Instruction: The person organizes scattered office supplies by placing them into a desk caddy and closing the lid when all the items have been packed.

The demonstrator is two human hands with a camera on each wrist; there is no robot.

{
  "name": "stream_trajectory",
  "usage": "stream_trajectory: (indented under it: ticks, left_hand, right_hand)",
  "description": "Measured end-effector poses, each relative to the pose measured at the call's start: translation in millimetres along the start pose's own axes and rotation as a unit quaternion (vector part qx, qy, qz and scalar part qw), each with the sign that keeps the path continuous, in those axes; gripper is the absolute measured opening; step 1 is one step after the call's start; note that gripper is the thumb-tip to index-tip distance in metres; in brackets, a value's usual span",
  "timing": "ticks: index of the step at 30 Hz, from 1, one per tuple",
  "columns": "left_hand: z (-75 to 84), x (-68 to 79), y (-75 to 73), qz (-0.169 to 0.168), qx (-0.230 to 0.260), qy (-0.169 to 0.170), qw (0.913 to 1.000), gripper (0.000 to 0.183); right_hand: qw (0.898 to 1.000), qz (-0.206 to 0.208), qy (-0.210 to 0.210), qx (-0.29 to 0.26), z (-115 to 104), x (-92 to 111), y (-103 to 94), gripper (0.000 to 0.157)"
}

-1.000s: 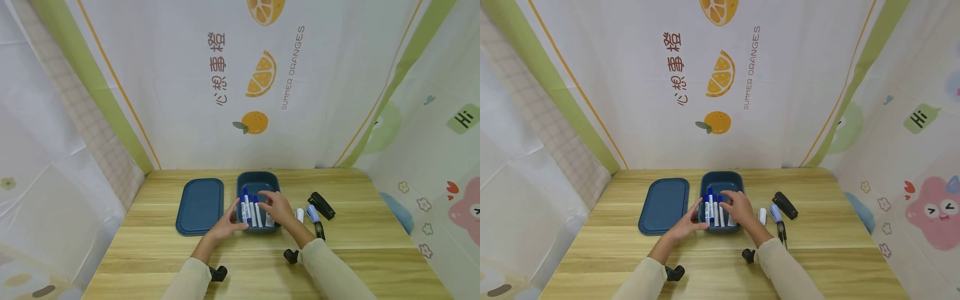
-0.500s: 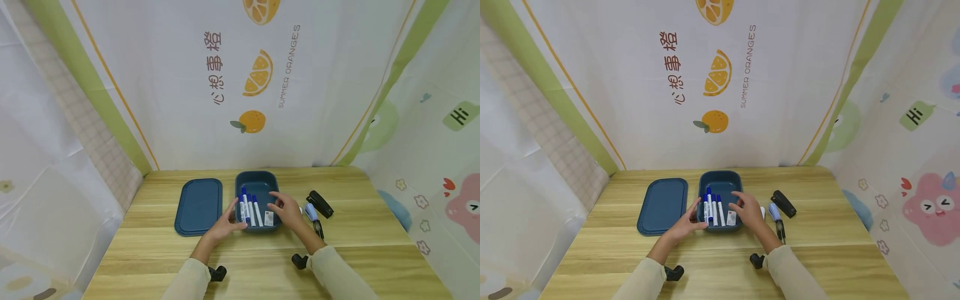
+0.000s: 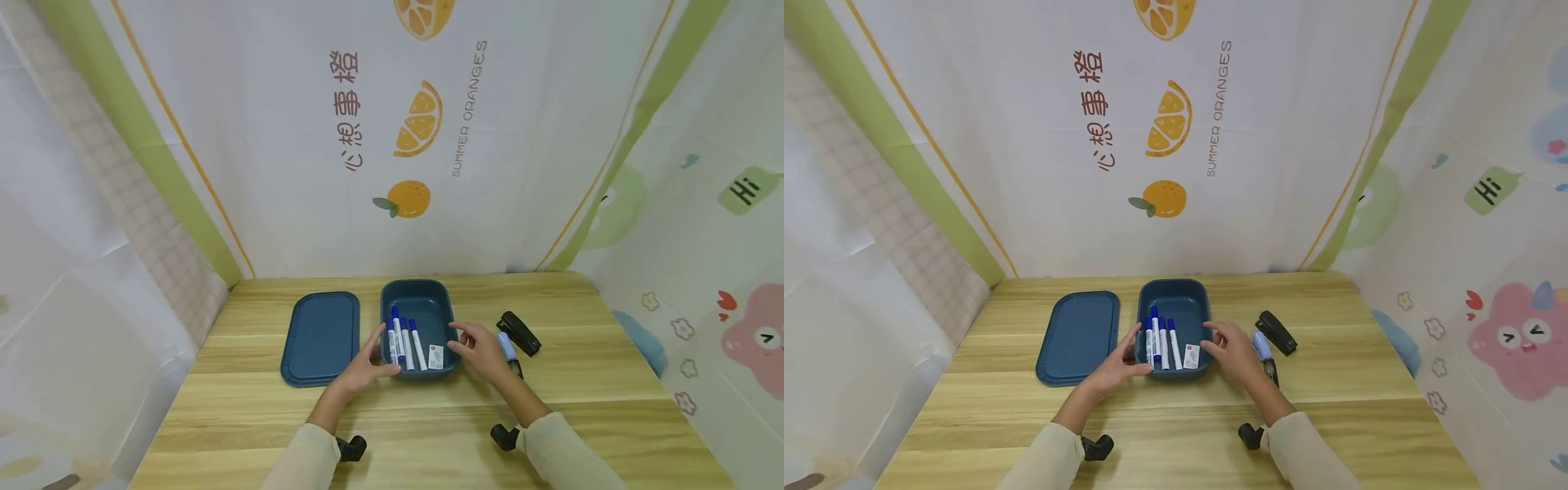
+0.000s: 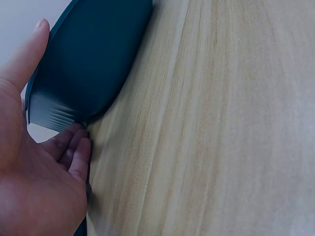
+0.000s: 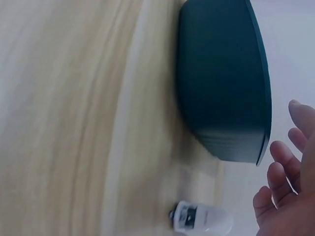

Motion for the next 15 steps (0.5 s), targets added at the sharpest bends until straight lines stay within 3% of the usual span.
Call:
stream_trajectory:
  ticks: [15]
  left_hand:
    - [1.9,-3.3,0.5,-0.001,0.006,0.001,1.0,0.097]
  right_hand:
    - [1.0,0.02,-0.019,-0.01,24.7,17.0,-8.4,0.038]
Point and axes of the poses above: each hand's wrist, its own x-axis away from the middle knuckle, its own y-axis out of the palm, z = x × y, the point moved 9 cm from there along -x, towards the middle knuckle, and after that the axes turned 7 degrees about x, right-handed, at the moved point
